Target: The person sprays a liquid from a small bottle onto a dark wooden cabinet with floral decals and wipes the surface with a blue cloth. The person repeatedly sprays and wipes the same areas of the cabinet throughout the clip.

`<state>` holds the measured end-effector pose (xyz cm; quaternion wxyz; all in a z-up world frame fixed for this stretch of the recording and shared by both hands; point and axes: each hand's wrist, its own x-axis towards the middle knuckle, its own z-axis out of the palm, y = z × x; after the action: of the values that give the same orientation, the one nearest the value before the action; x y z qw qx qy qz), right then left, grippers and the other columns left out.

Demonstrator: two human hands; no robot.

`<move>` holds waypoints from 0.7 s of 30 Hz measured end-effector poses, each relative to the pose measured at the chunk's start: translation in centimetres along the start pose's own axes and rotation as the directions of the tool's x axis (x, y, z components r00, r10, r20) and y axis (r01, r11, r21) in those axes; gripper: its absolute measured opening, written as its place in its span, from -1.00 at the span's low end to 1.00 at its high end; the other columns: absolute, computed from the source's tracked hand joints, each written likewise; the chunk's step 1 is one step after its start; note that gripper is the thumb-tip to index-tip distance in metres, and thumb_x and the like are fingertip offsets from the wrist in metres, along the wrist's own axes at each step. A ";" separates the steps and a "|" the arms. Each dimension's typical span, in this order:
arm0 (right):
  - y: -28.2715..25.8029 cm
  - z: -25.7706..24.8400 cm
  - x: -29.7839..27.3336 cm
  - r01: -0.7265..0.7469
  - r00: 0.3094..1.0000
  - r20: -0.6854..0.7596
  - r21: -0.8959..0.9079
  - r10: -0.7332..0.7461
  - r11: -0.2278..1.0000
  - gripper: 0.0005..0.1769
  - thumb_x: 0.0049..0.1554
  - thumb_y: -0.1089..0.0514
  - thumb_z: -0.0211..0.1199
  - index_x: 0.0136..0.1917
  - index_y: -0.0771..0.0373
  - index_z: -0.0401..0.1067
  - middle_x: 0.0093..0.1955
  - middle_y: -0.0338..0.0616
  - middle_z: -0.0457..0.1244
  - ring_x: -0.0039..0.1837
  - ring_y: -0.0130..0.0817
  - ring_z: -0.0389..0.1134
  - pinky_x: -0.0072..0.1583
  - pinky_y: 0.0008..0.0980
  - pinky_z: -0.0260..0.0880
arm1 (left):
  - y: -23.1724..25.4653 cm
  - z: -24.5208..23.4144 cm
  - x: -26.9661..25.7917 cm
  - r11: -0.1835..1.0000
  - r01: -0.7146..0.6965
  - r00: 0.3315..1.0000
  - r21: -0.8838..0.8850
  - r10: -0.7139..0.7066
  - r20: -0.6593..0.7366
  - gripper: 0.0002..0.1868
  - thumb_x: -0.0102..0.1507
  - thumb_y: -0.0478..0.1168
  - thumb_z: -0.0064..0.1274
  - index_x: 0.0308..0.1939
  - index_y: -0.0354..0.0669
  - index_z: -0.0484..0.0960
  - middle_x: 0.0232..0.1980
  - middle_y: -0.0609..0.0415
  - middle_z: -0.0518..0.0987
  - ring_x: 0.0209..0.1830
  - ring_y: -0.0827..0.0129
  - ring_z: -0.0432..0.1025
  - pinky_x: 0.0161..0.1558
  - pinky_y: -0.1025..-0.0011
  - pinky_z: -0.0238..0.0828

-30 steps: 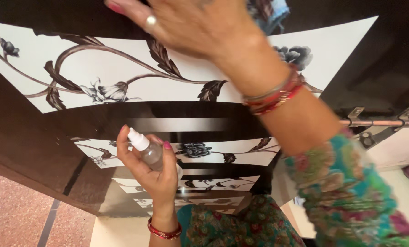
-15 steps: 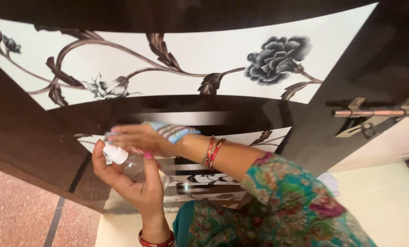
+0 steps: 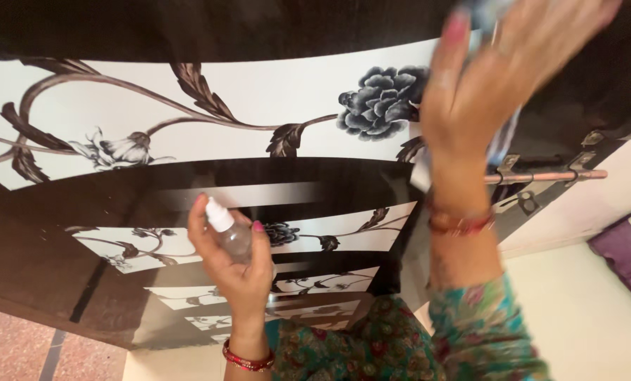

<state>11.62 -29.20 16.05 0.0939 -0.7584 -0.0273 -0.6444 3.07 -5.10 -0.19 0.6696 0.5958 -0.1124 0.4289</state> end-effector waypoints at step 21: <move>1.1 3.3 -23.5 -0.089 0.988 0.138 0.130 0.071 0.988 0.03 0.36 -0.41 -0.15 0.71 0.35 -0.39 0.70 0.43 -0.51 0.73 0.38 -0.55 0.62 0.47 -0.58 | -0.7 4.5 -3.3 0.937 -0.060 0.965 0.343 -0.033 0.258 -0.43 0.27 -0.38 0.11 0.36 -0.17 0.35 -0.06 -0.13 0.65 -0.23 0.19 0.65 -0.21 0.35 0.57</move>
<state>11.02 -27.84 -7.62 0.1689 -0.7919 -0.0468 -0.5850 3.15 -10.55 -1.69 0.5302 0.7551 -0.1256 0.3646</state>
